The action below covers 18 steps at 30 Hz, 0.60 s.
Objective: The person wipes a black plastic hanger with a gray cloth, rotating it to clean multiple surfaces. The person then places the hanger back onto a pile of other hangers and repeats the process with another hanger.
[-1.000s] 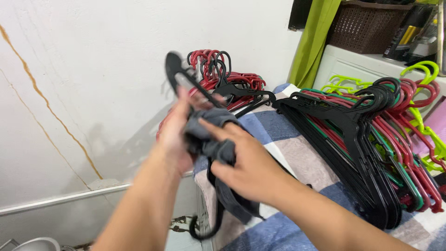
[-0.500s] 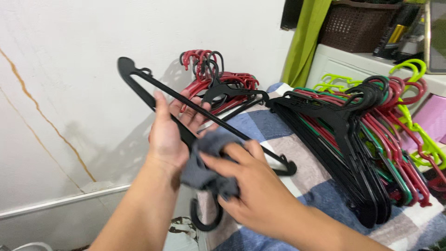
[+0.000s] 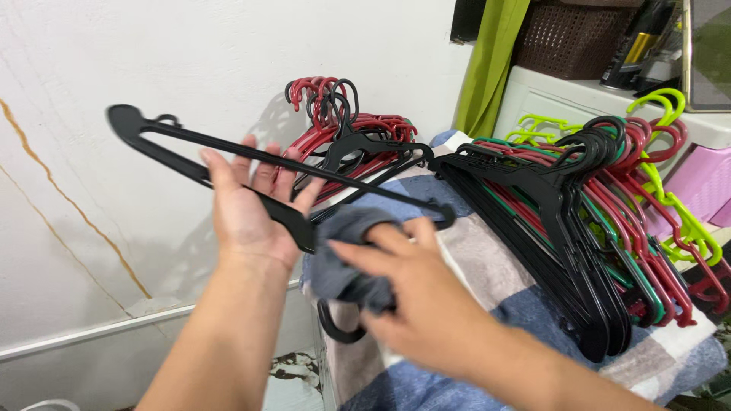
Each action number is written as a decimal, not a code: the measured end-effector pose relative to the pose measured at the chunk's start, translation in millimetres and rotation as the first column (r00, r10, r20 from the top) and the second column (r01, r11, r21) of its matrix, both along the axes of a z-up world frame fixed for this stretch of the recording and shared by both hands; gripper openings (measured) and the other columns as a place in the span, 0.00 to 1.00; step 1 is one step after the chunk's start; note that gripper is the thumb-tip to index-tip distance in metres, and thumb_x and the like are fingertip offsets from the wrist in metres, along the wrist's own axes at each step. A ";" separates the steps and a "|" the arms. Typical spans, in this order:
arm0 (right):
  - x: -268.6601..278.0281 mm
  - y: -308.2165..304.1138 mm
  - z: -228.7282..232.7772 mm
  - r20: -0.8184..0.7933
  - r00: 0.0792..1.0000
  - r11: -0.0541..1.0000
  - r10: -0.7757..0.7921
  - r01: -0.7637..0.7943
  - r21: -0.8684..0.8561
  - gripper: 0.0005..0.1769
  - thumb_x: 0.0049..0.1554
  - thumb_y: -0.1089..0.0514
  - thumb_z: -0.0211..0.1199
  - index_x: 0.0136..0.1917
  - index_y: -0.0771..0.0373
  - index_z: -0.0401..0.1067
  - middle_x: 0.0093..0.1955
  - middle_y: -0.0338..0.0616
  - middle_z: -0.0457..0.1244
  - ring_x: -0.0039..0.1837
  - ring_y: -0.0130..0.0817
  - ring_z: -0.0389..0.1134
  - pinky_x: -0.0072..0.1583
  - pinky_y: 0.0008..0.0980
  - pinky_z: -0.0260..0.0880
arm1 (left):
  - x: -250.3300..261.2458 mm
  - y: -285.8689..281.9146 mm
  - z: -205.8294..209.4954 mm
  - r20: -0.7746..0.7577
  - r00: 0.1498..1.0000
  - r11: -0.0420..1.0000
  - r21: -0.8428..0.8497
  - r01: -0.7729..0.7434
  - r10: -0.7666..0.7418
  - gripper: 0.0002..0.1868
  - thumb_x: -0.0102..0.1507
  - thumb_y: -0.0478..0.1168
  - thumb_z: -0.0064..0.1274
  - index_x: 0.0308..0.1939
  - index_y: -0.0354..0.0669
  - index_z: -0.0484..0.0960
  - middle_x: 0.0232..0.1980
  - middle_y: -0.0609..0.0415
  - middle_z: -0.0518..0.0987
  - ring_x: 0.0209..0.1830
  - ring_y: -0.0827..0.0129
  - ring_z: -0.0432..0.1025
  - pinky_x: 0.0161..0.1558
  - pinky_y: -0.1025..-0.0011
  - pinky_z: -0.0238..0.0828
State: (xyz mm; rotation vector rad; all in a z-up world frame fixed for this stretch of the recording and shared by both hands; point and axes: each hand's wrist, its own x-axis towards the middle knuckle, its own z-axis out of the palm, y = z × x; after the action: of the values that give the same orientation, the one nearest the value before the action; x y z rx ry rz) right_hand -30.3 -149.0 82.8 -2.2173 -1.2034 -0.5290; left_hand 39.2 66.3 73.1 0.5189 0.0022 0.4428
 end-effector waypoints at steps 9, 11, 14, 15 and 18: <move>2.4 14.5 1.6 -0.028 0.999 1.000 -0.015 0.014 -0.014 0.36 0.45 0.61 0.65 0.69 0.57 0.72 0.65 0.47 0.62 0.59 0.52 0.56 0.64 0.45 0.57 | -5.7 -25.0 -4.0 0.103 0.995 0.988 0.154 -0.011 -0.005 0.37 0.67 0.69 0.28 0.64 0.45 0.68 0.51 0.49 0.78 0.55 0.57 0.75 0.63 0.40 0.69; 3.0 1.5 -1.5 0.023 1.000 1.000 -0.011 0.011 -0.020 0.36 0.42 0.60 0.66 0.66 0.58 0.74 0.63 0.49 0.62 0.59 0.53 0.56 0.64 0.44 0.58 | -8.0 -19.2 -3.8 0.082 0.997 0.999 0.050 0.000 -0.004 0.36 0.66 0.68 0.27 0.64 0.47 0.67 0.50 0.50 0.76 0.54 0.57 0.74 0.62 0.35 0.70; 11.1 -14.4 -2.5 0.001 0.997 0.996 -0.082 0.082 -0.020 0.32 0.41 0.61 0.65 0.62 0.56 0.76 0.63 0.45 0.63 0.59 0.52 0.56 0.63 0.42 0.59 | -11.7 -10.9 -1.2 0.063 0.998 0.999 -0.048 -0.015 0.018 0.36 0.66 0.68 0.27 0.64 0.47 0.67 0.51 0.50 0.75 0.55 0.59 0.74 0.65 0.33 0.67; 13.5 -17.0 -1.8 -0.031 0.992 0.992 -0.125 0.124 -0.038 0.31 0.42 0.61 0.65 0.61 0.55 0.76 0.62 0.44 0.64 0.58 0.51 0.57 0.63 0.42 0.59 | -12.3 -9.4 1.1 0.057 0.998 0.999 -0.048 -0.021 0.024 0.36 0.66 0.69 0.27 0.64 0.47 0.68 0.51 0.50 0.74 0.54 0.59 0.74 0.65 0.33 0.67; 14.3 -15.8 0.1 -0.085 0.979 0.982 -0.184 0.181 -0.051 0.29 0.42 0.60 0.66 0.60 0.54 0.77 0.60 0.43 0.64 0.57 0.50 0.57 0.63 0.42 0.60 | -13.8 -12.6 5.8 0.086 0.996 0.999 -0.018 -0.037 0.039 0.37 0.67 0.68 0.28 0.65 0.46 0.68 0.51 0.50 0.74 0.53 0.60 0.73 0.66 0.33 0.68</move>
State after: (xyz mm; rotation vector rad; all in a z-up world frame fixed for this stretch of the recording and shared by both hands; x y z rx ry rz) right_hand -16.0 -164.8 83.0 -2.3766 -0.9804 -0.4738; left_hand 25.4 53.7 78.9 0.4839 -0.0674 0.5018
